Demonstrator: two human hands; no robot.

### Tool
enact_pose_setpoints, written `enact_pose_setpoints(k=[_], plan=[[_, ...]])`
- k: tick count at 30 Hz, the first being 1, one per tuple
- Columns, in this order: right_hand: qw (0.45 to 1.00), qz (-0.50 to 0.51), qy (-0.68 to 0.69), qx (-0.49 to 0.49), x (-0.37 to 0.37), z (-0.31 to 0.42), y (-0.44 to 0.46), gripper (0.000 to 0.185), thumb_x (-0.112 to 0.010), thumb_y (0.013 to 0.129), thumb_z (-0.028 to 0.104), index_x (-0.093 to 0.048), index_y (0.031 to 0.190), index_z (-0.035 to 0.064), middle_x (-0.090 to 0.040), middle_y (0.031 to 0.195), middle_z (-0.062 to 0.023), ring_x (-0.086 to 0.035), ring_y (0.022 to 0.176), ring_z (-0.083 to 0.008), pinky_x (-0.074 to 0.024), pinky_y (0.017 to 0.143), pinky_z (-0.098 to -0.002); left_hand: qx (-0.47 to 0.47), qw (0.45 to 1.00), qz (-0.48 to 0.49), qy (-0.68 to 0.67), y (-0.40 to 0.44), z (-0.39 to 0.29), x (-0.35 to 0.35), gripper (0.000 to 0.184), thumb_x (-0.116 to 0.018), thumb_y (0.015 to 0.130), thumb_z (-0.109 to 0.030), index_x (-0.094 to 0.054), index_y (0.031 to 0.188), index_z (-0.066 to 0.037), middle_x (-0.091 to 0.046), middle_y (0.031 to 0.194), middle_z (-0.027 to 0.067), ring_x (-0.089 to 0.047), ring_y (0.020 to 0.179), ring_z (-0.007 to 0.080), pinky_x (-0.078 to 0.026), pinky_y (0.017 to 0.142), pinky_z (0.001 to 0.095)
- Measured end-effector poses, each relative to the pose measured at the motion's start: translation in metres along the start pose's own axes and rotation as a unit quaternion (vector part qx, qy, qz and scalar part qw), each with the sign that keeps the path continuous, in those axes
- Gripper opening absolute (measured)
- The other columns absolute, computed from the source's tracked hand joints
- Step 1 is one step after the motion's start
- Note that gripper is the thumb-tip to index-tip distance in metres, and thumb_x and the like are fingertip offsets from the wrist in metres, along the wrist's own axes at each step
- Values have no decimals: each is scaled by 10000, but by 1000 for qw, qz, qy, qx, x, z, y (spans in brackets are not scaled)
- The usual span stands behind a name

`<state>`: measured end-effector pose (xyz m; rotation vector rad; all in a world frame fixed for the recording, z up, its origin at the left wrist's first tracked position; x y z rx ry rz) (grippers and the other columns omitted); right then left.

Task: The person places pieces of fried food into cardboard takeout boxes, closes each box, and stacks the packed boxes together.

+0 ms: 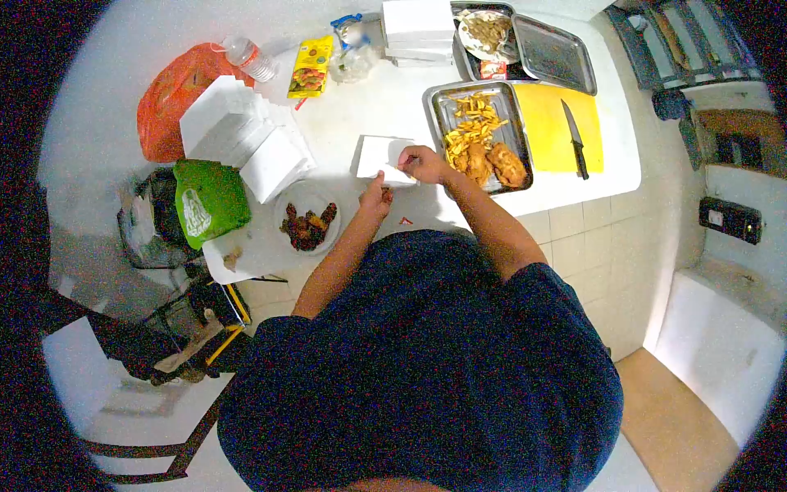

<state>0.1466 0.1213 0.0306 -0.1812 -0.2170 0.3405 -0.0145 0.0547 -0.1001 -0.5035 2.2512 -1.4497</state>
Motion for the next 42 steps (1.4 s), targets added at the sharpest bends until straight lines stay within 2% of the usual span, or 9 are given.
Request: enact_pose_setpoints(k=[8,11,14,15,18,19,22,31,42], plan=[[990,-126,50,33,9,-2,-36,93,-675,841,113,-626,858,36,-623,748,-53,-590,751,-137,-486,706,-305,31,999,1,40,10,6,7,430,-823,740,-282,-560,975,-36,-633,767,88,-569,529,158,-336,398,251],[998,-25,46,-17,-13,-19,-47,150,-636,833,37,-613,978,8,-645,828,-75,-592,758,-144,-494,737,-300,43,998,14,46,21,12,7,428,-824,737,-291,-559,974,-53,-638,773,88,-578,538,155,-331,397,246],[980,113,-158,-50,-39,-11,-61,261,-610,817,27,-628,1077,24,-653,853,-119,-613,736,-184,-500,720,-318,31,996,34,80,18,9,-1,419,-758,788,-387,-577,997,-74,-633,753,81,-563,543,136,-378,403,216],[969,137,-197,-66,-47,-13,-64,471,-599,799,60,-555,1267,85,-660,895,-174,-651,771,-271,-515,723,-360,26,994,43,96,13,7,-6,427,-725,813,-434,-586,1009,-81,-630,743,77,-553,543,127,-402,406,203],[924,77,-375,1,-55,-2,-65,611,-596,801,104,-431,1387,147,-660,921,-201,-653,817,-361,-520,749,-422,-3,994,79,73,-1,-4,-22,464,-730,809,-435,-577,1076,-88,-635,861,97,-575,635,133,-427,455,191],[897,140,-416,-61,-61,-14,-66,755,-583,796,104,-254,1473,165,-666,967,-195,-650,863,-375,-513,763,-471,-14,997,61,51,-2,-9,-21,476,-766,779,-395,-571,1033,-44,-631,834,107,-588,627,154,-432,455,207],[846,152,-503,-92,-62,-16,-67,810,-555,805,89,-151,1503,174,-674,964,-175,-655,879,-341,-503,756,-481,-34,999,24,11,-6,-21,-25,508,-838,719,-320,-561,944,41,-615,780,126,-610,612,193,-449,463,236],[810,24,-582,-64,-48,-10,-61,728,-477,914,166,-77,1520,225,-673,1013,-182,-654,923,-332,-478,793,-520,-25,998,32,39,-29,-41,-48,510,-848,709,-335,-564,951,13,-580,786,121,-592,615,201,-443,451,238],[788,10,-603,-124,-44,-20,-60,668,-453,917,183,-154,1514,205,-660,1036,-125,-617,993,-290,-425,838,-544,16,999,47,3,-13,-24,-56,582,-849,708,-334,-520,986,58,-592,831,164,-622,629,231,-445,440,234]])
Point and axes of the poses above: each hand's wrist, its own y-axis towards the middle knuckle, its own x-axis out of the back of the hand, z = x × y, the point moved 10 cm from there along y, towards the middle knuckle
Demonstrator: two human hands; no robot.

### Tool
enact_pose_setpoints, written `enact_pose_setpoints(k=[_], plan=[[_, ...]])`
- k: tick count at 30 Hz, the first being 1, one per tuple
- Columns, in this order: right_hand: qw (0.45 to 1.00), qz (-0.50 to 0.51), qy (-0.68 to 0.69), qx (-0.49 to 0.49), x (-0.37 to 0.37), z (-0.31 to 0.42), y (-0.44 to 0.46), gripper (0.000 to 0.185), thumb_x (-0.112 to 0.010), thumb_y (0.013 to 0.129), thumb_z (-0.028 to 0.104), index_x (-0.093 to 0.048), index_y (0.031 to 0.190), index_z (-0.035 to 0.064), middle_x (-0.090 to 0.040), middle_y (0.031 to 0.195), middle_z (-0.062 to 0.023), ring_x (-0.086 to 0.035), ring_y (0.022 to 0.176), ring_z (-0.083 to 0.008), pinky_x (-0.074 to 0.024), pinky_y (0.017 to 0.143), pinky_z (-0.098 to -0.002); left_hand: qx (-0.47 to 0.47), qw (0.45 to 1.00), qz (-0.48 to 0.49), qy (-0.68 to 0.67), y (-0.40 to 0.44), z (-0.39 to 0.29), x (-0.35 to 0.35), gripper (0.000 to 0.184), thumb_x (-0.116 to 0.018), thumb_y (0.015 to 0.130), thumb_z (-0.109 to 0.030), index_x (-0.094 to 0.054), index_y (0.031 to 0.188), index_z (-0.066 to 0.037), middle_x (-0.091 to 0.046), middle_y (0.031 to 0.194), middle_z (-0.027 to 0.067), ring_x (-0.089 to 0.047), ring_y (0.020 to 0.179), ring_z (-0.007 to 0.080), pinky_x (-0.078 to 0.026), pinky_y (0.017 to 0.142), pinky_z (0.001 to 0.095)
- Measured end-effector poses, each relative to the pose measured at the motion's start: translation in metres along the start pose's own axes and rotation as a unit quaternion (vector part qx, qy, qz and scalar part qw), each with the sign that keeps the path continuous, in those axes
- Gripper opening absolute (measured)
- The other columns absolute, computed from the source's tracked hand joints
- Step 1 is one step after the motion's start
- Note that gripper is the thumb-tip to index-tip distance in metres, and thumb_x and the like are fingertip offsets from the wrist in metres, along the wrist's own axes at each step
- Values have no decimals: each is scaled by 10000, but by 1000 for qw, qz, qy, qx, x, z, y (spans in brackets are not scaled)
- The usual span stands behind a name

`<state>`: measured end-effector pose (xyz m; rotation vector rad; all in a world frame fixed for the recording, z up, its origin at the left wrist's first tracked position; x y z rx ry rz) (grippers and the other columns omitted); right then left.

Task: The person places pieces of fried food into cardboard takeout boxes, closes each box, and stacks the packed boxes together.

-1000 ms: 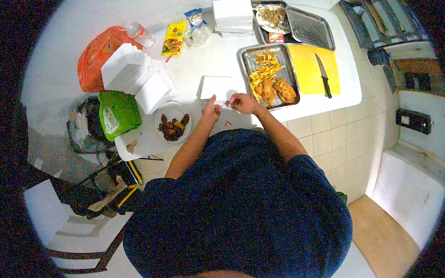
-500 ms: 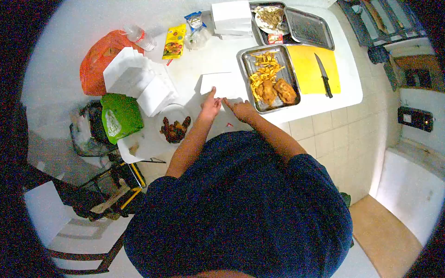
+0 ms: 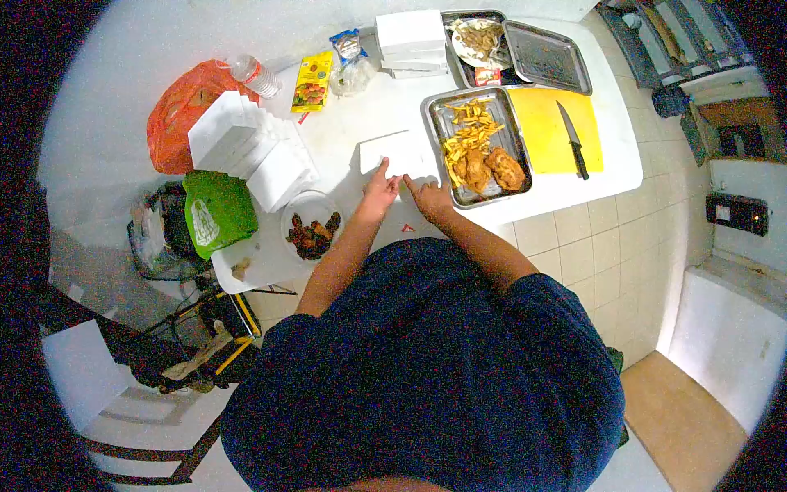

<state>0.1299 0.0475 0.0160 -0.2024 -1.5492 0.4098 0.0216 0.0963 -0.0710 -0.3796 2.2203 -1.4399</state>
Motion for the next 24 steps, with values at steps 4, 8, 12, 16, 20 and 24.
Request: enact_pose_setpoints(k=[4,8,12,16,20,24], plan=[[999,17,35,-2,-8,0,-1,672,-440,943,175,-101,1519,242,-663,1082,-143,-619,1009,-312,-388,899,-591,6,1000,12,-3,1,7,4,588,-849,705,-338,-518,991,55,-581,820,148,-622,635,228,-459,455,225],[999,51,17,-9,-12,-3,1,675,-440,941,176,-100,1520,243,-665,1085,-137,-622,1020,-300,-369,900,-614,1,999,38,-14,-2,5,-5,633,-845,704,-358,-501,1045,50,-556,863,135,-621,673,228,-514,505,243],[999,36,4,4,-10,-3,-3,733,-490,907,164,-93,1522,208,-662,1098,-116,-624,1016,-291,-390,892,-580,-13,999,24,-25,-17,-5,-12,673,-829,717,-384,-479,1112,34,-524,953,139,-620,746,232,-568,595,270],[998,57,29,17,-8,-3,0,796,-576,847,156,-139,1513,165,-663,1083,-122,-635,989,-295,-418,882,-548,-22,996,87,-25,-30,-11,-20,682,-800,747,-407,-462,1137,38,-508,964,135,-612,854,250,-579,669,286],[989,37,141,-13,-4,-18,9,779,-623,808,164,-233,1481,131,-667,1039,-150,-639,968,-312,-441,873,-510,-28,993,108,-32,-39,-24,-23,641,-737,813,-398,-440,1166,49,-483,1007,144,-604,918,280,-585,756,319],[989,48,142,-5,-25,-25,15,750,-630,803,167,-278,1465,140,-668,1013,-171,-640,944,-330,-466,834,-490,-22,988,146,-50,-48,-36,-34,547,-653,892,-351,-428,1179,57,-457,1049,161,-599,945,303,-583,828,358]])
Point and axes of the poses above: each hand's wrist, its own y-axis towards the middle knuckle, its own x-axis out of the back of the hand, z = x × y, the point moved 10 cm from there along y, towards the middle knuckle
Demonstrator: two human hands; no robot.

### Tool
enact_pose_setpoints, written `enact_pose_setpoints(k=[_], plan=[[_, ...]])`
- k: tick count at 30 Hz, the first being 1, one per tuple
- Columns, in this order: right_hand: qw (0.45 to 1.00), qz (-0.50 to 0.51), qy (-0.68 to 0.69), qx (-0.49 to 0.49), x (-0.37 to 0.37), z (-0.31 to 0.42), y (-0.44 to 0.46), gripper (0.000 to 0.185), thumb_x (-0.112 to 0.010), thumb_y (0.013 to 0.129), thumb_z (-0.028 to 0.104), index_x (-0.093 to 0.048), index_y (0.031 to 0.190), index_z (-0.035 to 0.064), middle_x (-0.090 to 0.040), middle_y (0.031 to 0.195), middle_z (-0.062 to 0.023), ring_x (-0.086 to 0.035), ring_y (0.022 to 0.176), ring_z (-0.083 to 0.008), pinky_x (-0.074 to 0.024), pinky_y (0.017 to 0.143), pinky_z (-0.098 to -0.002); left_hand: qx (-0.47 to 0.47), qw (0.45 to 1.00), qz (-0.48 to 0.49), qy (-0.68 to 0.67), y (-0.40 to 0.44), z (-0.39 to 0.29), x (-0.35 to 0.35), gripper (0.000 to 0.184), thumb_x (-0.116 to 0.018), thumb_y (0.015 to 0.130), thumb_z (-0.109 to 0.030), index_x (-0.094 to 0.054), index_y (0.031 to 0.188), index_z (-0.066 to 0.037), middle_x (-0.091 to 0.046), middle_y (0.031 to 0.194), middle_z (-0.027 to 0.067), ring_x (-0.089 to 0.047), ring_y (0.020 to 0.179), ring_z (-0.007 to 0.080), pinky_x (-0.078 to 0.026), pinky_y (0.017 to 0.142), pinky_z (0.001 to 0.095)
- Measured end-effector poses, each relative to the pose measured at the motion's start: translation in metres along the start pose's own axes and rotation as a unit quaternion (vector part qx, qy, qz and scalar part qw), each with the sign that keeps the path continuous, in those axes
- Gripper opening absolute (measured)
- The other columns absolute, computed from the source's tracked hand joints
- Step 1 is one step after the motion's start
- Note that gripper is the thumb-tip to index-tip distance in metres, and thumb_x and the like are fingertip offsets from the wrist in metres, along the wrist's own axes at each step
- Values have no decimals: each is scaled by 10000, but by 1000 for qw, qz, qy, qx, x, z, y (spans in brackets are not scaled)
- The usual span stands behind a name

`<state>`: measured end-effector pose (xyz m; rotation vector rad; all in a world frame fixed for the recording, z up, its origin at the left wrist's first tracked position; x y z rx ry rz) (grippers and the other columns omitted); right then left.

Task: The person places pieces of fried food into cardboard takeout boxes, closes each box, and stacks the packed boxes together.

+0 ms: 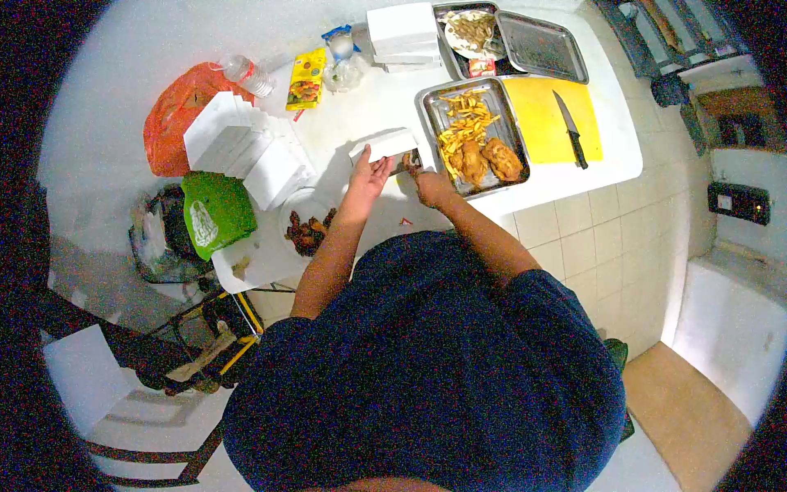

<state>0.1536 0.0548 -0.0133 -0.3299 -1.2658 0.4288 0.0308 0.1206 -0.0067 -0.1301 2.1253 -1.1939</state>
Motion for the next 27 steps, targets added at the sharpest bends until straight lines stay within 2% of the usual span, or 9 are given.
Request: enact_pose_setpoints(k=[5,8,12,13,16,17,20,25,27], plan=[[999,-4,36,14,-2,-2,-8,712,-627,803,180,-325,1448,168,-671,964,-193,-648,885,-358,-485,790,-489,-8,998,-4,-61,18,-24,-15,359,-537,962,-228,-426,1024,108,-481,983,175,-566,976,298,-576,885,415],[998,-5,48,34,14,2,-23,690,-622,805,180,-349,1438,178,-670,953,-203,-649,878,-367,-486,789,-488,-32,998,18,-54,27,-41,-29,330,-530,962,-205,-423,993,106,-482,968,168,-565,974,291,-576,887,418],[998,-6,45,34,23,-2,-28,676,-616,808,174,-359,1433,186,-666,963,-209,-643,901,-379,-473,798,-512,-57,991,107,-55,28,-66,-65,429,-452,991,-281,-425,1140,121,-494,1181,242,-528,1123,357,-502,986,436],[999,-5,42,35,23,-2,-28,674,-616,808,172,-361,1432,187,-665,965,-210,-641,906,-383,-469,800,-519,-61,990,121,-31,26,-69,-73,644,-442,979,-399,-321,1291,151,-395,1343,283,-430,1251,392,-392,1077,460],[997,-25,67,42,20,-5,-26,653,-618,811,178,-383,1420,182,-664,978,-209,-635,921,-391,-461,805,-531,19,986,151,-69,19,-68,-86,852,-473,937,-506,-158,1399,136,-232,1454,298,-274,1363,399,-266,1136,483],[997,-23,70,37,16,-8,-26,648,-620,812,181,-389,1417,180,-662,984,-209,-635,922,-391,-461,807,-529,11,981,185,-49,20,-70,-88,993,-470,895,-604,-9,1457,73,-19,1534,262,-62,1434,383,-148,1161,496],[996,-27,77,32,16,-10,-24,636,-622,814,187,-403,1411,180,-659,988,-206,-635,917,-388,-463,806,-524,1,980,198,19,24,-72,-78,996,-434,886,-653,42,1488,-19,72,1567,170,57,1440,370,-74,1160,511],[998,-12,46,43,12,-10,-23,628,-612,833,200,-397,1422,230,-646,982,-189,-632,904,-368,-466,781,-518,-22,964,197,175,19,-62,-49,998,-350,863,-730,51,1500,-76,99,1581,70,122,1436,335,-26,1157,506],[999,26,39,20,8,-11,-23,623,-603,861,237,-360,1429,315,-643,1066,-173,-618,999,-349,-443,851,-543,-41,953,187,233,29,-59,-35,988,-344,855,-745,32,1508,-104,82,1585,55,94,1438,338,-52,1152,508]])
Point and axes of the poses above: each hand's wrist, its own y-axis towards the middle knuckle, its own x-axis out of the back of the hand, z = x × y, the point moved 10 cm from there along y, towards the middle knuckle
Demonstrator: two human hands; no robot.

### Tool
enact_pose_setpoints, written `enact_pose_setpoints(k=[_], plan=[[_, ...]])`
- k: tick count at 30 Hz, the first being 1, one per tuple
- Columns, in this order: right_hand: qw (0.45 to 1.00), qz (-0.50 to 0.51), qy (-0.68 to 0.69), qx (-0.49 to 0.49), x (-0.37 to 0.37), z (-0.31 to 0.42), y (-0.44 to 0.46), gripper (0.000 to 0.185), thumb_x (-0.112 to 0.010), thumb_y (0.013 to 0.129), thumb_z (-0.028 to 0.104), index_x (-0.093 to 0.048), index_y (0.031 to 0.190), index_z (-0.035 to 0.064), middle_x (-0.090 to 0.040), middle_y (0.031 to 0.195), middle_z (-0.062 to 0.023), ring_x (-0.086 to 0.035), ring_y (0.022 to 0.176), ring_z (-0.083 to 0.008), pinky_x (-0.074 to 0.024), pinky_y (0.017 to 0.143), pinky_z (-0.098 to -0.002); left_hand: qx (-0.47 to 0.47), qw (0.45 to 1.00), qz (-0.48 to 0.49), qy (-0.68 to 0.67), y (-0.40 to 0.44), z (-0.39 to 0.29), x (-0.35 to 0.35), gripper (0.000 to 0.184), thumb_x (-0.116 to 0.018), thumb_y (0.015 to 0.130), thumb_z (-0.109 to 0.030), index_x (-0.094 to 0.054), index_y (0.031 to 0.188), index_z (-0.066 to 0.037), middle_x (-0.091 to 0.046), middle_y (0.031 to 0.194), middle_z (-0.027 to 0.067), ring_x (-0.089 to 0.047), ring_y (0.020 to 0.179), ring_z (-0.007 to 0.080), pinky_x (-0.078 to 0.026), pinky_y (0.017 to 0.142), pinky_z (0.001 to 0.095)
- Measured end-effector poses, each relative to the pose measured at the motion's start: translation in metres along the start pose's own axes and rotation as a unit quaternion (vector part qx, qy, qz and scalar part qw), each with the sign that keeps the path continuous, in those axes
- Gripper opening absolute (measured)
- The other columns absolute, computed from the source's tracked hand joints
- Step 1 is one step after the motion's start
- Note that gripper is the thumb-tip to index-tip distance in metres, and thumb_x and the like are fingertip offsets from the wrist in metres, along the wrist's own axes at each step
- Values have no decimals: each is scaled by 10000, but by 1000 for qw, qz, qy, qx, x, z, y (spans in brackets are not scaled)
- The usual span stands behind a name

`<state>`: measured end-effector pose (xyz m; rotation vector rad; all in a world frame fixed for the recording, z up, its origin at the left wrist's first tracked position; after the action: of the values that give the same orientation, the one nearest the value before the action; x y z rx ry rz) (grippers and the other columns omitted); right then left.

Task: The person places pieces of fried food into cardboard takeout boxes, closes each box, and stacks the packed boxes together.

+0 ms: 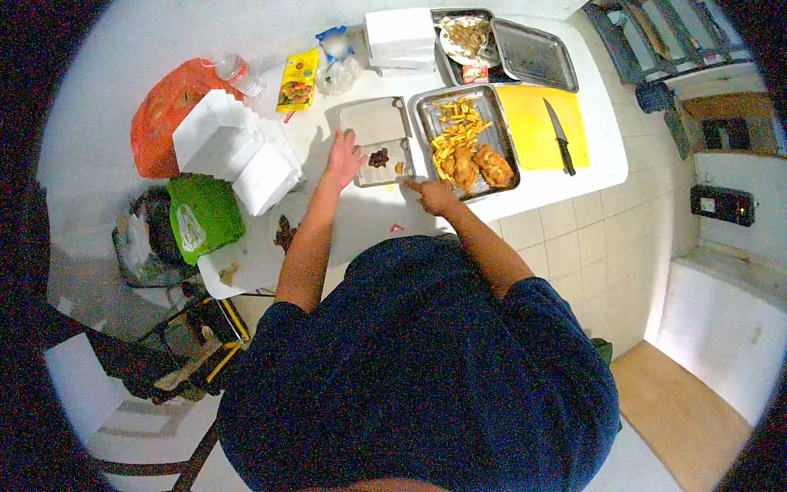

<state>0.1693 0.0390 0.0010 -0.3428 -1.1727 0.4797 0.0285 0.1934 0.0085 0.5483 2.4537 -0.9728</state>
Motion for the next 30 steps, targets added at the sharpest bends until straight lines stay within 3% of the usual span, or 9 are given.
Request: enact_pose_setpoints(k=[5,7,11,17,18,21,22,25,30], plan=[[1000,16,-24,7,5,0,1,624,-603,868,225,-359,1423,374,-653,1073,-159,-642,963,-330,-459,836,-554,62,973,-67,213,-7,3,9,926,-352,860,-738,-82,1518,-146,-110,1578,84,-245,1387,385,-279,1080,526],[999,4,-40,21,6,-1,2,613,-608,862,213,-386,1411,376,-660,1050,-154,-653,923,-332,-482,798,-531,53,945,-82,313,3,1,18,875,-348,865,-730,-189,1502,-151,-253,1519,119,-455,1213,360,-434,904,478],[995,-4,89,34,13,-4,5,567,-619,845,132,-455,1382,212,-666,908,-130,-649,802,-282,-506,720,-409,51,930,-97,351,-6,-9,7,798,-397,880,-684,-362,1438,-113,-456,1398,136,-638,962,298,-523,709,403],[890,-41,453,38,27,-26,27,388,-645,827,37,-564,1206,31,-640,790,-50,-590,677,-119,-485,626,-268,-213,921,-150,289,-18,-19,32,441,-612,894,-389,-580,1155,-35,-610,1162,123,-638,819,217,-504,653,345],[867,-62,494,25,35,-27,32,357,-648,834,43,-570,1181,24,-633,787,-37,-584,683,-107,-482,625,-261,-271,864,-208,370,-27,-21,40,267,-655,857,-241,-604,1009,-26,-608,1038,134,-612,767,231,-495,651,339],[840,-115,530,11,59,-27,48,274,-691,826,78,-599,1073,7,-627,779,-21,-573,685,-93,-474,615,-252,-362,772,-278,442,-53,-11,45,270,-699,827,-183,-618,1025,-18,-586,883,87,-573,749,180,-507,595,306],[841,-127,525,-11,60,-29,56,263,-703,817,83,-605,1048,7,-629,784,-21,-572,688,-91,-473,610,-251,-371,785,-297,396,-56,-1,51,239,-674,796,-115,-576,994,-24,-558,886,124,-563,731,277,-484,668,361],[873,-192,447,-41,72,-36,79,189,-755,767,107,-651,891,8,-639,741,-33,-584,670,-98,-476,589,-259,-317,774,-315,448,-56,24,61,319,-680,792,-116,-573,1077,-20,-575,935,141,-591,754,277,-500,692,366],[905,-234,346,-78,73,-37,103,187,-780,720,148,-673,771,4,-658,679,-74,-596,603,-124,-485,588,-277,-204,863,-246,390,-36,65,78,406,-680,784,-115,-581,1162,-5,-638,909,151,-639,787,263,-513,739,357]])
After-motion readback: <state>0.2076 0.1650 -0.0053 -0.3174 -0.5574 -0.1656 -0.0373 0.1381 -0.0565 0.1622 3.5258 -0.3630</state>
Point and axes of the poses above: each hand's wrist, its own y-axis towards the middle knuckle, its own x-axis out of the back of the hand, z = x × y, the point moved 10 cm from there along y, towards the middle knuckle
